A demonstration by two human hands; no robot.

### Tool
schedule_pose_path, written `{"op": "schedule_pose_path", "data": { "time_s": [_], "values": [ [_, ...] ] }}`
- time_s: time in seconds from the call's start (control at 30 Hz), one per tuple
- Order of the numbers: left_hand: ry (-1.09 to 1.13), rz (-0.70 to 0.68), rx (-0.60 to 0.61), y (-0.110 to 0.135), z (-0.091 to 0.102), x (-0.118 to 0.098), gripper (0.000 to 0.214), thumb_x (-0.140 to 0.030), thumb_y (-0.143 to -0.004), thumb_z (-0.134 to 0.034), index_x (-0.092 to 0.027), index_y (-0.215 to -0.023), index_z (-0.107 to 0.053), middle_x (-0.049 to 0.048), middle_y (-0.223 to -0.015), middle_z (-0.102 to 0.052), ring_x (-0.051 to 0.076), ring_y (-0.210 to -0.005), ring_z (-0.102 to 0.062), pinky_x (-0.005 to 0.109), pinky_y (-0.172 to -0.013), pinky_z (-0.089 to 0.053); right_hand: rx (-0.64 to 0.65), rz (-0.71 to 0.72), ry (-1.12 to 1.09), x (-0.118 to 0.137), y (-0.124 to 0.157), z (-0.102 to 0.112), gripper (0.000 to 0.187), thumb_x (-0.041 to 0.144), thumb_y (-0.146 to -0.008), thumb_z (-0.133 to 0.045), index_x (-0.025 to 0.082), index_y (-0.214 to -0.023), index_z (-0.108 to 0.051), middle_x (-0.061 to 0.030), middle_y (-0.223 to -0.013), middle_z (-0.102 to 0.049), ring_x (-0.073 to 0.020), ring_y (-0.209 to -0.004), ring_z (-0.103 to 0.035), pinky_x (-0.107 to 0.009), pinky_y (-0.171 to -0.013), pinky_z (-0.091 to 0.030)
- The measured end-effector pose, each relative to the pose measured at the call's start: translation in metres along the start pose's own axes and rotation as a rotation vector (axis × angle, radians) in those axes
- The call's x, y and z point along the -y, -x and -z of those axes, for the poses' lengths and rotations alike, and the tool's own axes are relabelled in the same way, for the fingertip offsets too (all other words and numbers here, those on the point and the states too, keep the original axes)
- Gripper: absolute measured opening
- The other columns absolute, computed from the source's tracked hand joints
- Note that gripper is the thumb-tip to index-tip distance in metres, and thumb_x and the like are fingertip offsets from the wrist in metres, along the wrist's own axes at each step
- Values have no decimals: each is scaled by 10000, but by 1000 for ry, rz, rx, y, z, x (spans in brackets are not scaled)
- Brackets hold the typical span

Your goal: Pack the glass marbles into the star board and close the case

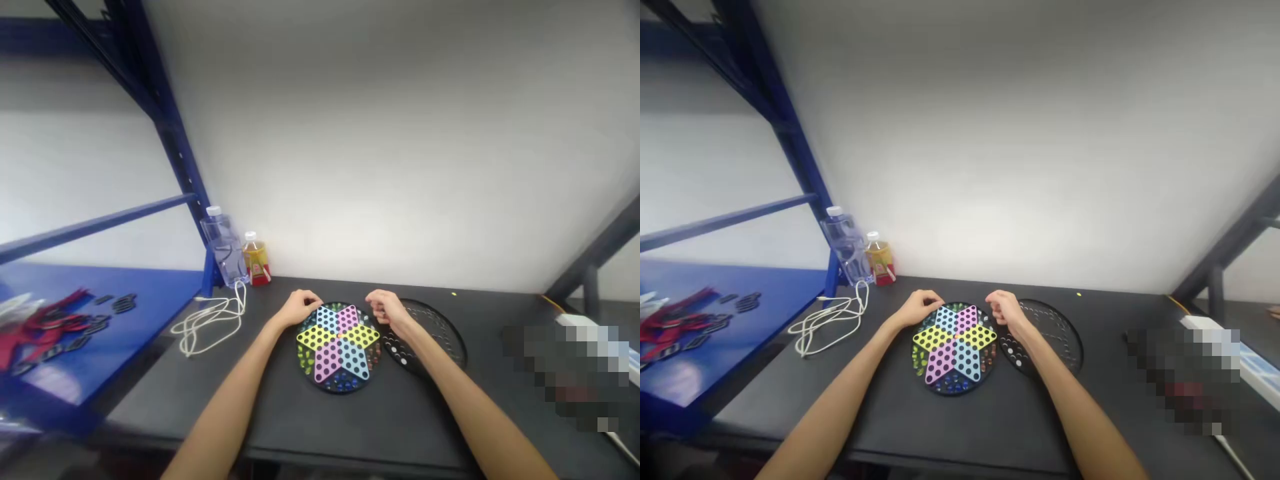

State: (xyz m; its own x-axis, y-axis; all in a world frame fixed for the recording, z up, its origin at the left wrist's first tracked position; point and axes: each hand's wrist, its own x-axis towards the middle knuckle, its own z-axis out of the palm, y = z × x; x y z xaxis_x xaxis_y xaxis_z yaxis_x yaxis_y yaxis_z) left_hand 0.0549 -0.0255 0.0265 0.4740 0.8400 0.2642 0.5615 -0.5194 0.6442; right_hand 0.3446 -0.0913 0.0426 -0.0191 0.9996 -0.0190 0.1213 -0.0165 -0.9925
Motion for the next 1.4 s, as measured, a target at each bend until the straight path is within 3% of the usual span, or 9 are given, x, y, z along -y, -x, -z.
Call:
{"op": "schedule_pose_path", "data": {
  "time_s": [0.17,0.3,0.4,0.5,0.67,0.9,1.0,1.23,1.4],
  "values": [
    [8,-1,3,-1,-1,0,283,-400,-831,-590,-185,-876,-769,61,-889,-740,194,-817,-659,286,-781,-495,104,316,754,6,13,6,185,199,-710,-592,203,-855,-707,17,-600,-555,-127,-581,-472,-242,-587,-341],
    [2,-13,-3,-1,0,-1,278,-395,-833,-589,-187,-868,-770,61,-887,-741,194,-815,-660,290,-785,-497,156,340,912,7,17,6,218,180,-725,-577,223,-883,-720,-9,-674,-618,-140,-610,-512,-248,-588,-328],
    [3,-12,2,-1,0,-2,275,-394,-832,-587,-192,-866,-770,58,-884,-743,194,-816,-662,289,-789,-500,70,338,730,4,13,6,135,248,-737,-573,203,-816,-673,6,-604,-567,-134,-574,-482,-245,-576,-335],
    [3,-1,0,-1,1,-3,280,-404,-827,-590,-193,-863,-769,59,-894,-743,199,-830,-662,293,-798,-501,-28,212,203,1,7,5,169,349,-774,-494,199,-750,-566,38,-520,-458,-108,-461,-365,-226,-476,-286],
    [14,4,2,-1,1,-2,278,-402,-826,-587,-196,-866,-770,58,-903,-743,202,-843,-660,298,-806,-499,67,-66,-396,-1,1,0,348,537,-802,-452,199,-735,-503,11,-614,-498,-82,-404,-301,-209,-379,-136],
    [8,10,0,-1,1,-2,283,-403,-824,-581,-193,-860,-768,56,-894,-742,203,-842,-659,301,-805,-499,47,297,501,1,11,-2,91,268,-718,-643,184,-746,-665,21,-614,-533,-118,-583,-464,-223,-559,-359],
    [-3,3,2,-1,1,-1,279,-404,-829,-580,-200,-863,-768,53,-901,-743,201,-847,-661,294,-799,-497,83,339,788,4,15,-3,180,166,-725,-588,203,-842,-720,7,-660,-603,-135,-634,-524,-239,-624,-380],
    [-10,-5,-10,-2,-1,1,267,-389,-835,-581,-200,-860,-768,52,-895,-740,197,-827,-661,292,-783,-496,174,310,950,11,15,-11,178,236,-795,-571,221,-843,-741,-42,-769,-700,-170,-686,-592,-251,-595,-356],
    [-6,-11,-8,-1,0,-1,267,-382,-841,-571,-202,-866,-766,48,-899,-740,196,-836,-661,289,-790,-495,50,303,831,1,9,-10,207,298,-848,-512,188,-765,-667,-48,-733,-668,-156,-666,-563,-247,-596,-348]
  ]
}}
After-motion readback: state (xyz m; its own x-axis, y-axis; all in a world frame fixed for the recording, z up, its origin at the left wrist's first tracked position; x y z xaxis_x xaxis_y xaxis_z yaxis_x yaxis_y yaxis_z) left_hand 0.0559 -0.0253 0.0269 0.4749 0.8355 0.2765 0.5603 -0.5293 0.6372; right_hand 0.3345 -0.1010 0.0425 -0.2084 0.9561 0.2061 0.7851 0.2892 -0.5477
